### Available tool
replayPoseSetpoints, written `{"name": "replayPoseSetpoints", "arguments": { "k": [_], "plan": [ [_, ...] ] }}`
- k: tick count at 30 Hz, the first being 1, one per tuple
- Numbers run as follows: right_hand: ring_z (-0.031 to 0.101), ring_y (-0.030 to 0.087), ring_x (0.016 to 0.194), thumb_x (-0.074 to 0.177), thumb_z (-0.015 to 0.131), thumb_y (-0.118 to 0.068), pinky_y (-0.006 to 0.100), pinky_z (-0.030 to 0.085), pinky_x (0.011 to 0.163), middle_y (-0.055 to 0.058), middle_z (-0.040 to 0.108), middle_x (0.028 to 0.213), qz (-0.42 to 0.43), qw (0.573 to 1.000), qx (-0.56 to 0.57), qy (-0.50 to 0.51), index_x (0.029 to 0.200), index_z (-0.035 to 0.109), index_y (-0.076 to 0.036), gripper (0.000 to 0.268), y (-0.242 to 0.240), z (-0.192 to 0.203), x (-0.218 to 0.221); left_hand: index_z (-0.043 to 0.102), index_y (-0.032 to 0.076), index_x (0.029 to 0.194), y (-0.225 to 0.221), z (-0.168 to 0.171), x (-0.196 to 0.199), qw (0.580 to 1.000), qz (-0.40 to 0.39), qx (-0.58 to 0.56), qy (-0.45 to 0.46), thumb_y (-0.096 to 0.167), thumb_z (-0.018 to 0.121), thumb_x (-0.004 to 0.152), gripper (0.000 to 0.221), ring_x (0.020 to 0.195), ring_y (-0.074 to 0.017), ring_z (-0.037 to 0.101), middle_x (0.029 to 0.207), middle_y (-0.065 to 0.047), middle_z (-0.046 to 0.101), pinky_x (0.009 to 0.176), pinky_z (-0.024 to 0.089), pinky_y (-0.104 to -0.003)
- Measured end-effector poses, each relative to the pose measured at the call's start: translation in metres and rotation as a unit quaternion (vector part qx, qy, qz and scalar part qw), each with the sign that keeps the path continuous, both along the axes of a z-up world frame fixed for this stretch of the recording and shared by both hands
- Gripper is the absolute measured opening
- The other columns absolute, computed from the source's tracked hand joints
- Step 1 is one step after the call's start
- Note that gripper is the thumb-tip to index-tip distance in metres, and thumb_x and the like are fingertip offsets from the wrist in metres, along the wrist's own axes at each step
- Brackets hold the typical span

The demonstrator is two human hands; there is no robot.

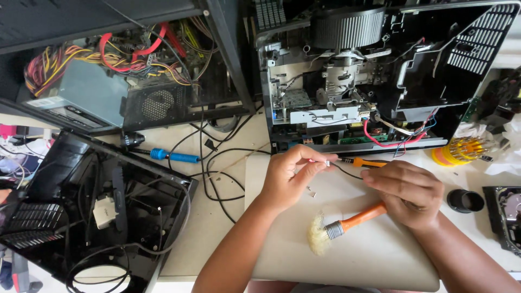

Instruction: Disassembling a projector by removing internal screws with a screwdriver and disconnecting wire harnesses

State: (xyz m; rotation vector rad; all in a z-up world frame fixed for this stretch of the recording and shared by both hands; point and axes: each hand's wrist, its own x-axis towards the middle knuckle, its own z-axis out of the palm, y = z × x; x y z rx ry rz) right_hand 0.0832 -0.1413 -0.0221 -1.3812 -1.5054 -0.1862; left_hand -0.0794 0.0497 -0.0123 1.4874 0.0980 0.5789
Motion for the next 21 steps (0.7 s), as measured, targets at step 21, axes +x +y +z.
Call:
{"name": "replayPoseSetpoints", "arguments": {
  "k": [21],
  "plan": [
    [0.075, 0.024, 0.079, 0.095, 0.067, -0.011, 0.036, 0.057, 0.07, 0.014, 0.076, 0.105, 0.042, 0.993, -0.042, -0.103, 0.099, 0.074, -0.008, 0.009, 0.009, 0.014, -0.009, 0.055, 0.004, 0.107, 0.012, -0.014, -0.007, 0.955, -0.215, -0.203, 0.007, 0.009, 0.06, 0.106, 0.006, 0.086, -0.0291, 0.073, 0.096, -0.027, 0.07, 0.072, 0.061, -0.033]
  ]
}}
